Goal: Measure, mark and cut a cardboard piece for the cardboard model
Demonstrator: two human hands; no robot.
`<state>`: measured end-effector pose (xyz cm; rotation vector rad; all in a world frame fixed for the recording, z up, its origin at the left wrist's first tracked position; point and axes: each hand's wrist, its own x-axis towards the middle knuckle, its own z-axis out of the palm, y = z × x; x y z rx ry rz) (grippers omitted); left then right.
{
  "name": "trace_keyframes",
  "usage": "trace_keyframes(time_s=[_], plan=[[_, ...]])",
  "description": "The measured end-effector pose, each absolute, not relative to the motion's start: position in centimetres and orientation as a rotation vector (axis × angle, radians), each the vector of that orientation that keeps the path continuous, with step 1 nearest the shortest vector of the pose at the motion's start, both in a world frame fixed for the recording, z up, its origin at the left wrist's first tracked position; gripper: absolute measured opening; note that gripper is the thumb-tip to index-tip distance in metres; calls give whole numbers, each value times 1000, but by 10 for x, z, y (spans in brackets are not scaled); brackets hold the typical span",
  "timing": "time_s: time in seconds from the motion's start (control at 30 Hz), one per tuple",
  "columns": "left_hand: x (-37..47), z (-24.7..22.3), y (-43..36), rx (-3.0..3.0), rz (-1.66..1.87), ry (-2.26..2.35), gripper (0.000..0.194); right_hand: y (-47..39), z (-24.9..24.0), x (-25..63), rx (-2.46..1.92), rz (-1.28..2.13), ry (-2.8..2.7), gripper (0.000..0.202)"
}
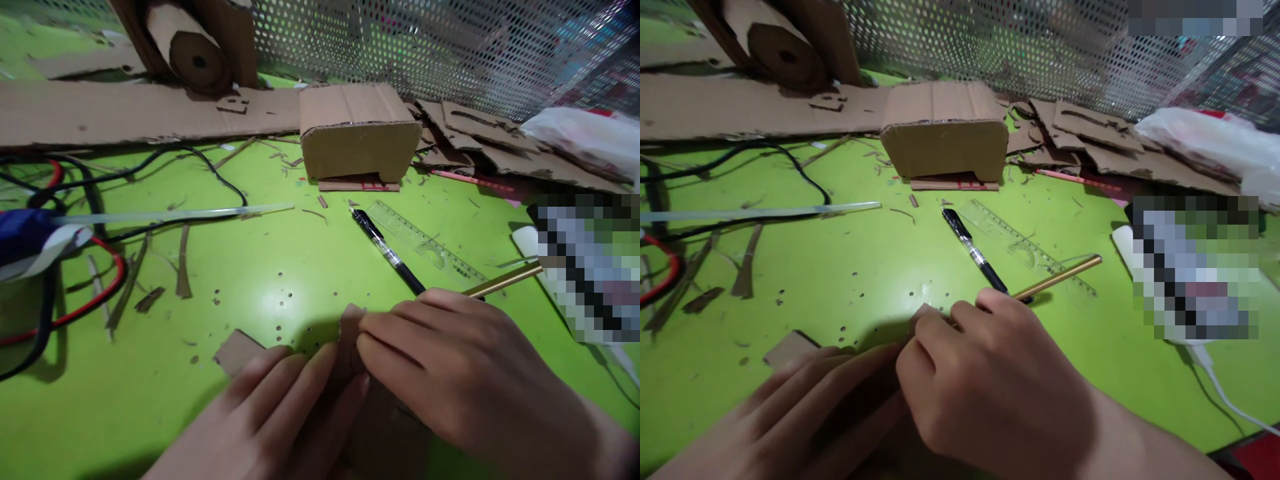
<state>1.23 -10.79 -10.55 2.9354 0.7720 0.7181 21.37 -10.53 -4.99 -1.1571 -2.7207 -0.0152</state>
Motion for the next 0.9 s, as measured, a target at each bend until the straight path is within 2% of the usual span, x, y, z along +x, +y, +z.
trace_keyframes(time_s=[0.43,0.9], plan=[[8,-108,-107,2945,739,754,32,-106,-45,210,-1256,-58,-2698,35],[8,-114,-115,2859,781,818,29,-102,-43,213,-1249,47,-2728,28]])
